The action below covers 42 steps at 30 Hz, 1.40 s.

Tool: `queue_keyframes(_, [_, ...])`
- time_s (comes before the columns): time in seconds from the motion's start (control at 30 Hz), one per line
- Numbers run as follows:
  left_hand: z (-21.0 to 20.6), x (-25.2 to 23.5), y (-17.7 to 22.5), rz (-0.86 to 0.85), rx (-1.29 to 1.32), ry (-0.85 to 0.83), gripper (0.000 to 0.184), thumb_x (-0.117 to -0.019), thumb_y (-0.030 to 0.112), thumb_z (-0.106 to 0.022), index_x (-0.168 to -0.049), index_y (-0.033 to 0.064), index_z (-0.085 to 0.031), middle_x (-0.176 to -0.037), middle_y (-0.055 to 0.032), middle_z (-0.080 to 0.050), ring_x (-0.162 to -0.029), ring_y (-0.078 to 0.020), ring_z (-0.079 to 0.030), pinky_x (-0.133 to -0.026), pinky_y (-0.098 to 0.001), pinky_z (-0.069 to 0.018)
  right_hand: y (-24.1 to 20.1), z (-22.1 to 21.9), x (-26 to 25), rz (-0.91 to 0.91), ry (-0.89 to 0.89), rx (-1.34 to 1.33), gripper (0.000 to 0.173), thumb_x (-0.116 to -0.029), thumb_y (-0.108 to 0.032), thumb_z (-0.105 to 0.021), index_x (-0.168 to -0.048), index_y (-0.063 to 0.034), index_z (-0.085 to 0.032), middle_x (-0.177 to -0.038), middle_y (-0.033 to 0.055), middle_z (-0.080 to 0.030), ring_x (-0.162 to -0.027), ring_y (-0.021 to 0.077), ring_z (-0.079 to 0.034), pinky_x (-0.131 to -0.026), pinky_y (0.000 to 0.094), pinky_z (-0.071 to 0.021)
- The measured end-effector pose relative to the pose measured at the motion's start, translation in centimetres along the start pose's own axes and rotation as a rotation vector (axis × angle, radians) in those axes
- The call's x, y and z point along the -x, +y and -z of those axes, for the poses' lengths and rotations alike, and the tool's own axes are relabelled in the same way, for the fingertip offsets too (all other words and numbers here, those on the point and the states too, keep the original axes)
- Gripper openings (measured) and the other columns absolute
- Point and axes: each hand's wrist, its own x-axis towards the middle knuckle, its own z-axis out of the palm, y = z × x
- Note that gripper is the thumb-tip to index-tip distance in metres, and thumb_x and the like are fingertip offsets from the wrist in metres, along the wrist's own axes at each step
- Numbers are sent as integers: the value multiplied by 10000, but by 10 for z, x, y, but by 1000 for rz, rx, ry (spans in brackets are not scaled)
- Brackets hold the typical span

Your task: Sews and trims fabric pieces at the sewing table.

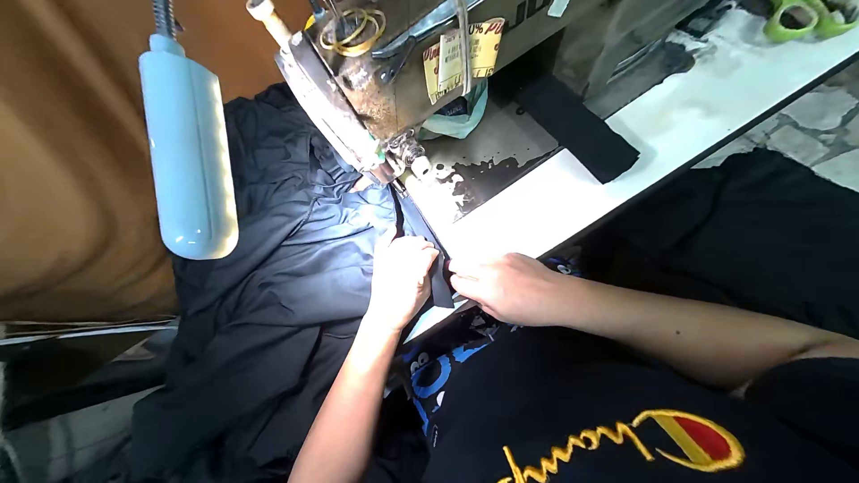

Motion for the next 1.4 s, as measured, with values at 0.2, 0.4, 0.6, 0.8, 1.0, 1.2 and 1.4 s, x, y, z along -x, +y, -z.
queue_keyframes(0.2, [6,-6,2,100,96,62,144,-878,33,-637,-876,22,-780,-956,-142,-758,-999,-286,-712,-991,-452,-490,0,4,-4,-9,-17,-32,150,-993,-72,-545,-961,-22,-682,-993,147,-658,-752,288,-678,-563,412,-532])
queue_keyframes(0.4, [9,-3,9,347,260,-113,230,-946,81,-570,-987,-35,-763,-1079,-187,-734,-1156,-351,-648,-1094,-561,-390,1,15,-14,-50,-171,-54,204,-1033,-94,-502,-1108,-58,-689,-1140,156,-646,-848,316,-677,-640,448,-533])
queue_keyframes(0.6, [7,1,13,204,97,-179,180,-852,74,-642,-938,24,-792,-1100,-153,-741,-1156,-375,-652,-1040,-614,-423,0,10,-3,6,-75,8,196,-1028,-72,-487,-1033,-14,-675,-1110,202,-679,-760,347,-697,-567,460,-540])
queue_keyframes(0.8, [2,6,24,161,-41,-136,193,-849,40,-639,-956,48,-799,-1116,-133,-755,-1113,-365,-686,-1007,-619,-452,-3,4,7,26,-15,41,176,-1003,-53,-510,-1005,11,-675,-1191,215,-683,-772,336,-713,-557,434,-542])
queue_keyframes(1.0, [-1,9,26,178,-45,-108,208,-853,35,-632,-978,41,-797,-1119,-141,-748,-1095,-352,-686,-997,-590,-462,-3,1,10,31,1,45,184,-996,-45,-515,-1043,-6,-688,-1177,195,-693,-782,318,-717,-547,418,-541])
queue_keyframes(1.2, [3,5,21,112,-54,-159,209,-819,70,-644,-965,53,-793,-1116,-139,-744,-1160,-399,-649,-987,-593,-473,8,14,12,-53,-37,-47,158,-982,-74,-581,-1042,-22,-717,-994,173,-693,-784,338,-701,-627,479,-563])
queue_keyframes(1.4, [-2,2,17,85,-22,-147,164,-818,26,-629,-883,19,-780,-1103,-159,-747,-1137,-390,-665,-969,-548,-505,50,33,-3,-315,78,110,225,-941,-169,-634,-1106,-22,-678,-987,194,-648,-840,377,-674,-674,505,-538])
